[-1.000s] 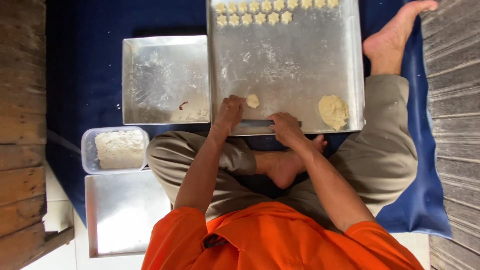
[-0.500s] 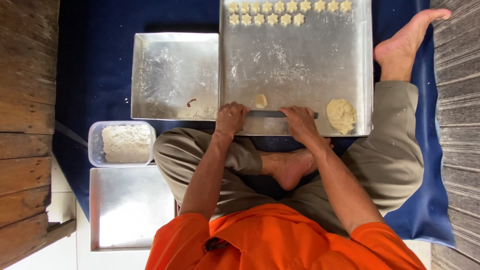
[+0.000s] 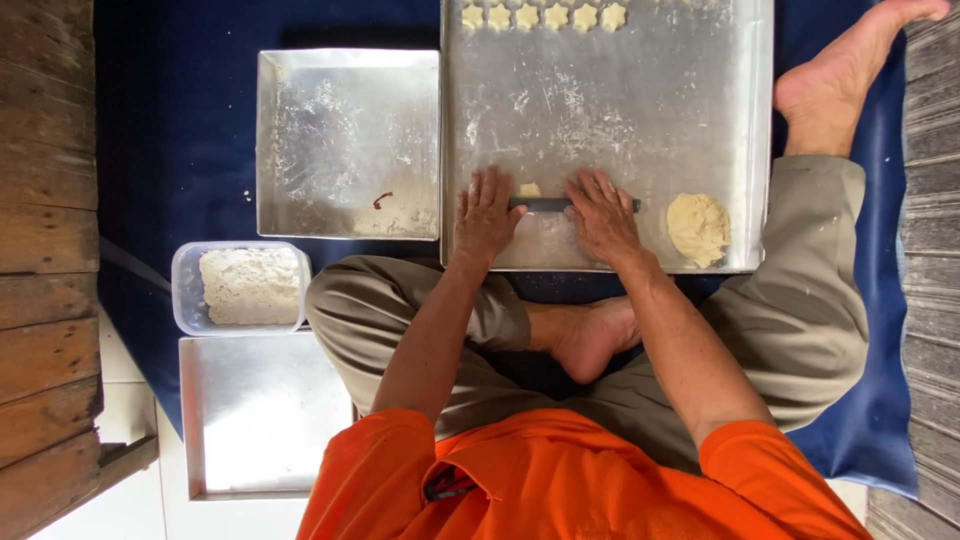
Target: A person sitting on the floor rolls out dough with a small rolling pin and uses a star-shaped mold to cut cookies on a metal tray.
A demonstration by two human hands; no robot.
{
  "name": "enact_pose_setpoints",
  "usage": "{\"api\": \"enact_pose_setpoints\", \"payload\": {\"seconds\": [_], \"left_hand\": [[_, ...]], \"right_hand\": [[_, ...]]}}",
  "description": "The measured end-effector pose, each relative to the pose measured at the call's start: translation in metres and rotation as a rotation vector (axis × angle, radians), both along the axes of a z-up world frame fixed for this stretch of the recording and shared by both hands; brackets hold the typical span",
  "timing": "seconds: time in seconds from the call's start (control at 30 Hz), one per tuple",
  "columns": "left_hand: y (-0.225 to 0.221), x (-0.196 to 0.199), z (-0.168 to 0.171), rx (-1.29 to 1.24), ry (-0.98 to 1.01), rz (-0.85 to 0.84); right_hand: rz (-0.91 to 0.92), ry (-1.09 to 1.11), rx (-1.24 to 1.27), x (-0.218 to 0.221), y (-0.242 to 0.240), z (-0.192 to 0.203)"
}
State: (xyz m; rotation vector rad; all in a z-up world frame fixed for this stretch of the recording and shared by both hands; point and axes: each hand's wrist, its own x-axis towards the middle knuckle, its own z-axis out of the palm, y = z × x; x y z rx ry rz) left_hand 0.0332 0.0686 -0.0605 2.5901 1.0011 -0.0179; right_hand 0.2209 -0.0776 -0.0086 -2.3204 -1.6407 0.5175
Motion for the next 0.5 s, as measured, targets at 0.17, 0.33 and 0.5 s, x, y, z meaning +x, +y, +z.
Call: {"api": "enact_pose_setpoints", "payload": {"seconds": [0.17,0.33,0.5], "left_hand": [[0.005,0.015,0.048,-0.15,0.211,0.007],[0.011,0.026,0.025,-0.094,0.235,0.032],[0.021,0.031,0.021,-0.069,0.217,0.005]], "right_hand": [[-0.125,0.099,-0.12,0.001,0.015,0.009],[-0.145,0.103,-0.209,0.007,0.028,0.011],[-0.16,0.09,-0.27,0.01,0.04,0.026]]}}
